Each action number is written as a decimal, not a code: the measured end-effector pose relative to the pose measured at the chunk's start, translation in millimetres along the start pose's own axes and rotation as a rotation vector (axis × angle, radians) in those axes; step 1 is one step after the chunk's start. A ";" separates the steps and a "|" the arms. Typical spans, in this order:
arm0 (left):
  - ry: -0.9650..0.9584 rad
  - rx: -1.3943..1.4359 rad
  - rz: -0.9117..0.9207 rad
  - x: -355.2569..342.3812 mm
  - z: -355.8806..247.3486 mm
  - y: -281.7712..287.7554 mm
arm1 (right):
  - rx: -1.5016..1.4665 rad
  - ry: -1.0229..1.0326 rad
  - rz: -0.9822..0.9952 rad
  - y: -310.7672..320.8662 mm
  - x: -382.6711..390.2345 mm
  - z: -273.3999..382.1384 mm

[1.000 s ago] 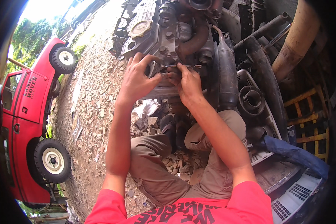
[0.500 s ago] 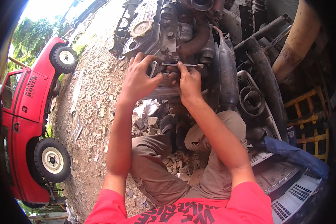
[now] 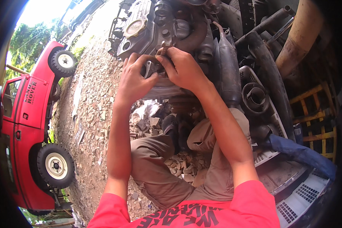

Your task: The person sits on the ground and uses a wrench to loosen and remove bolts from a car engine. They detach a metal gasket and a larger engine component, placing them aside on the ground.

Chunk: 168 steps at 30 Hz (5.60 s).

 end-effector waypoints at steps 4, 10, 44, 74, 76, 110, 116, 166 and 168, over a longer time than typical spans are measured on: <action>0.004 0.005 0.000 -0.6 1.4 -0.7 | -0.055 -0.089 -0.097 2.3 9.2 -9.4; -0.011 -0.023 -0.010 0.0 -0.5 2.3 | -0.162 -0.124 -0.248 10.9 1.6 11.4; -0.002 0.117 -0.054 4.2 5.7 2.4 | -0.415 -0.712 -0.305 -22.4 41.7 -72.3; 0.256 0.635 -0.707 28.6 47.8 41.0 | -0.118 -0.950 -0.248 -16.4 16.5 -44.8; 0.267 0.640 -0.704 30.1 50.3 42.1 | -0.115 -1.000 -0.237 -20.6 17.5 -34.6; 0.117 0.483 -0.469 20.6 51.7 23.6 | -0.190 -0.985 -0.175 -18.4 18.9 -54.9; 0.173 0.579 -0.467 18.5 54.5 16.7 | -0.394 -1.011 -0.303 -26.9 23.9 -39.1; 0.176 0.728 -0.522 9.1 64.6 3.7 | -0.288 -0.922 -0.183 -21.3 23.3 -75.0; 0.201 0.736 -0.502 9.4 65.6 3.7 | -0.268 -0.862 -0.180 -21.1 21.8 -79.2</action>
Point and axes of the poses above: each hand's wrist, its own x-axis away from the middle knuckle, its own y-axis out of the back of the hand, z = x × y, the point moved 9 cm from there along -x, towards the middle knuckle, and after that the axes turned 10 degrees about -x, right-handed, at the moved point
